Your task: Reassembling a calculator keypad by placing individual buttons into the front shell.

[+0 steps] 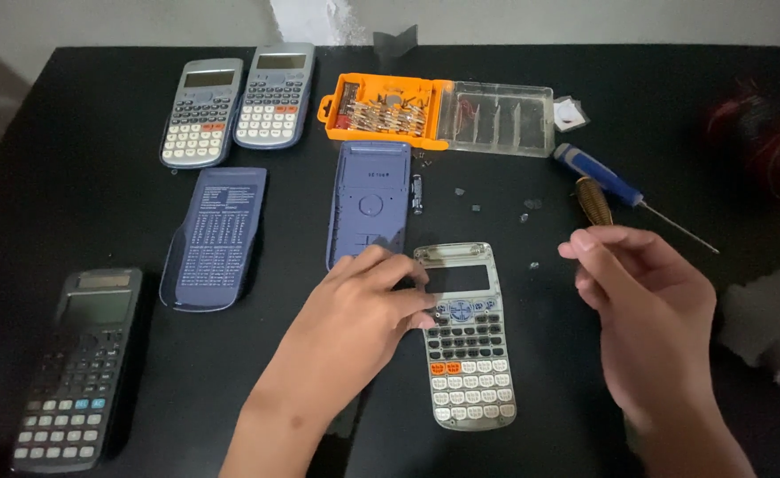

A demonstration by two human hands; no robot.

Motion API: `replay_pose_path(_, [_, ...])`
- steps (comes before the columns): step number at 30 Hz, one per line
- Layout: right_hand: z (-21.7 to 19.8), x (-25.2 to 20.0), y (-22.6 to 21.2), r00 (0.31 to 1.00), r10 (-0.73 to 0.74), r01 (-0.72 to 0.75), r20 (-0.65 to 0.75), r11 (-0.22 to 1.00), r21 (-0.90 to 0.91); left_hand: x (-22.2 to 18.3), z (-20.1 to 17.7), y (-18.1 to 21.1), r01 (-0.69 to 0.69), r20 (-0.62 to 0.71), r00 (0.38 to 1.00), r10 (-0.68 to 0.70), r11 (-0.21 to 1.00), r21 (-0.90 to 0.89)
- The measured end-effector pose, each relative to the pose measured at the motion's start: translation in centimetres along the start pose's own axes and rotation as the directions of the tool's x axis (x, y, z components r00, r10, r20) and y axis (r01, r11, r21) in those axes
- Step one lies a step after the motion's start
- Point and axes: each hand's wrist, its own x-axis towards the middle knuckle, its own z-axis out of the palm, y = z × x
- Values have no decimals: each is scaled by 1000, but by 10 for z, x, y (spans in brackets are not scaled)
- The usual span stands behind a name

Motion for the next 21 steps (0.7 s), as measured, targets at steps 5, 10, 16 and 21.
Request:
replay_pose_path(5, [6,-6,-8,999,21,-22,-28,999,-37,0,-1,2,20,9,1000,-20,1000,-10])
replay_pose_path(10, [2,-1,0,1000,-23,23,0,1000,-7,1,-2,3,27,48,998,-27,1000,4])
replay_pose_path(16, [11,-11,-16,998,39,-44,-49,994,-103,3,-3,10,78,67,995,-76,996,-37])
replay_pose_path(21, [9,-8,-11,1000,-9,8,-14,998,-68,3,-5,10,87,63,994,-85,996,-27])
